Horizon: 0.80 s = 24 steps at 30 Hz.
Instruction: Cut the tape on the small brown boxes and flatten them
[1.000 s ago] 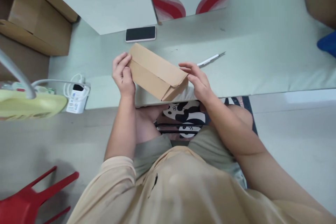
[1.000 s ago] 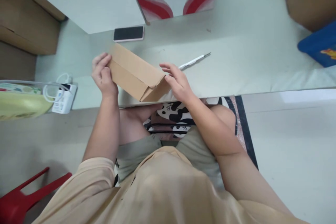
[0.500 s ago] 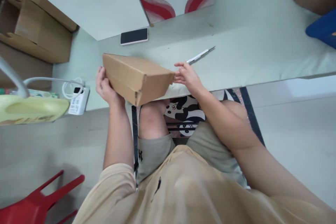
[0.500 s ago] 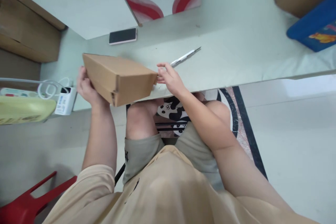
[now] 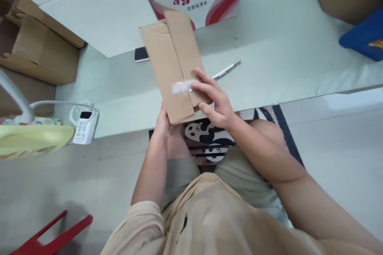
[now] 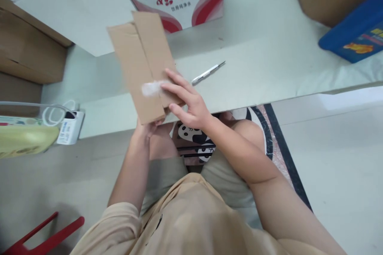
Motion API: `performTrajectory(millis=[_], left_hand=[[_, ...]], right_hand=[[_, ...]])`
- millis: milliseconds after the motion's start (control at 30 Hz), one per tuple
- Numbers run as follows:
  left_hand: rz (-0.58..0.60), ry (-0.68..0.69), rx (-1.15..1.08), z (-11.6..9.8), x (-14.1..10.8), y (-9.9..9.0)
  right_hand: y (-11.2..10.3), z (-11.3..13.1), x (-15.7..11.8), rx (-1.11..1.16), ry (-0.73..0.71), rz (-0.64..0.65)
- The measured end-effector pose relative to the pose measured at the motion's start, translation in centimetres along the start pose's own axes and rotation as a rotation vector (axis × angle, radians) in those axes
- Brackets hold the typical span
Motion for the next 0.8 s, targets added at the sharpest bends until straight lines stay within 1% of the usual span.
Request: performTrajectory(millis=[67,133,167,200,233,267,300,333,367,400,433,467,500,533,567,600,633,700,733,800], left_hand=[[0.057,-0.085,0.061,1.3,-0.4,0.9],[0.117,-0.131,0.144,2.1,-0.8,1.2],[0.131,-0.147,0.205,2.3,-0.9,1.0],[0.120,-0.141,0.282,2.1,-1.0,0.5],[0.072,-0.100,0.367,1.4,-1.0,-0.3],[-0.004,-0.016,0.445,-0.1,-1.0,-1.2],[-0.094,0.110,0.505,-2.2,-1.2,-1.9],[-0.208,0.274,0.548,-5.0,-1.7,-2.4],[-0.276,0.455,0.561,-7.9,-2.3,-2.3],[-0.291,0.627,0.571,-10.7,-2.8,-1.4],[-0.260,0.762,0.625,-13.2,-3.0,0.1],[-0.208,0.882,0.699,-15.4,-2.9,2.0],[-0.139,0.983,0.782,-17.1,-2.4,4.1],[-0.064,1.040,0.850,-18.3,-1.4,6.1],[0.005,1.039,0.912,-18.7,0.1,7.7],[0.078,1.005,0.994,-18.6,2.0,9.1],[0.124,0.935,1.071,-17.9,4.1,10.0],[0.114,0.780,1.082,-16.4,7.9,9.8],[0.098,0.752,1.028,-15.9,9.0,9.3],[0.047,0.725,0.930,-15.2,10.1,8.3]], right_hand=[[-0.8,-0.7,0.0,-0.028,0.051,-0.062],[-1.3,-1.4,0.1,-0.024,0.090,-0.094],[-1.3,-1.7,0.2,-0.014,0.099,-0.091],[-1.2,-1.9,0.3,-0.004,0.101,-0.077],[-1.1,-2.1,0.4,0.003,0.101,-0.055],[-0.9,-2.2,0.5,0.006,0.101,-0.030],[-0.7,-2.3,0.6,0.006,0.105,-0.006],[-0.6,-2.3,0.7,0.004,0.109,0.013],[-0.5,-2.3,0.7,0.002,0.114,0.027],[-0.5,-2.3,0.7,0.002,0.118,0.037],[-0.4,-2.2,0.7,0.003,0.120,0.045],[-0.4,-2.1,0.7,0.003,0.121,0.050],[-0.4,-2.0,0.7,0.003,0.121,0.053],[-0.3,-1.8,0.7,0.006,0.121,0.052],[-0.3,-1.8,0.7,0.016,0.124,0.052],[-0.2,-1.8,0.7,0.035,0.129,0.051],[-0.2,-1.9,0.6,0.065,0.140,0.045],[-0.4,-3.0,0.5,0.137,0.194,0.006],[-0.7,-4.0,0.3,0.159,0.243,-0.029],[-1.7,-6.6,-0.1,0.106,0.356,-0.106]])
Point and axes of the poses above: each hand's wrist, its own x-axis towards the middle knuckle, its own y-axis out of the palm, z = x × y, the point moved 9 cm from there along x, towards the middle knuckle, and after that the axes turned 5 degrees about z, right-handed, at the moved point
